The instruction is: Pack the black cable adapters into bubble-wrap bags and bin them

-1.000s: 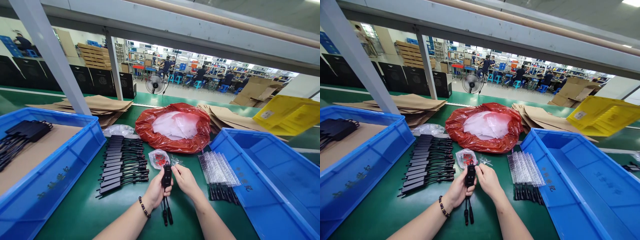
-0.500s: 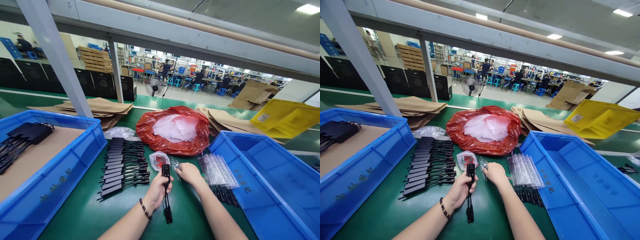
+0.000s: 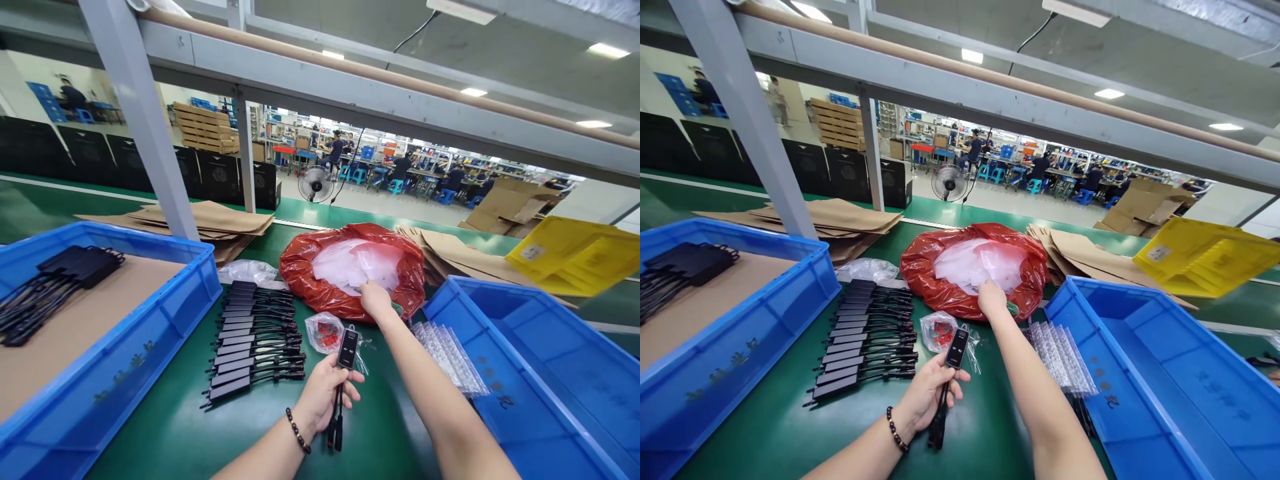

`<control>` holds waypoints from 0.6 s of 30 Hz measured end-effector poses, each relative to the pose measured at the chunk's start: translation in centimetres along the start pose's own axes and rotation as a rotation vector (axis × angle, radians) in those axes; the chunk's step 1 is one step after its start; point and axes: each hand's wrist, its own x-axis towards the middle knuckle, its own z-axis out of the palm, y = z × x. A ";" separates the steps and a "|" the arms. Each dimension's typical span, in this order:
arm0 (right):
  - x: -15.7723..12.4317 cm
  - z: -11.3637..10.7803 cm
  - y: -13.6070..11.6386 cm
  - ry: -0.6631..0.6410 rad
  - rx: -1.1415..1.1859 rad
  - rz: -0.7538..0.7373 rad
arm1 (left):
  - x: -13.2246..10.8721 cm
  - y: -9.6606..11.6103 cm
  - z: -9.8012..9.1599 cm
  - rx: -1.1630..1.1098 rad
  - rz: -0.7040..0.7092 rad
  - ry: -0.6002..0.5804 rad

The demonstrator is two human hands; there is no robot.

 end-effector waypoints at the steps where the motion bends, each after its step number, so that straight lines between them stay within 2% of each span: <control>1: 0.8 0.4 -0.1 -0.013 0.006 -0.009 | 0.0 0.0 -0.1 0.000 0.004 -0.003; 6: 2.5 1.4 -0.5 -0.004 0.075 0.003 | 0.2 -0.2 -0.4 -0.016 -0.001 -0.037; 9: 2.0 0.2 -0.2 0.087 0.157 0.034 | 0.4 -0.4 -0.5 -0.033 -0.002 -0.040; 12: 0.0 -1.9 0.5 0.221 0.245 0.061 | 0.3 -0.3 -0.5 -0.061 0.013 -0.048; 14: -2.1 -2.8 1.0 0.359 0.427 0.076 | 0.1 -0.1 -0.4 -0.076 0.050 -0.058; 16: -4.5 -3.1 1.3 0.489 0.758 0.096 | -0.1 0.2 -0.2 -0.085 0.093 -0.065; 18: -6.8 -2.6 1.2 0.507 1.113 0.135 | -0.2 0.4 -0.1 -0.087 0.132 -0.064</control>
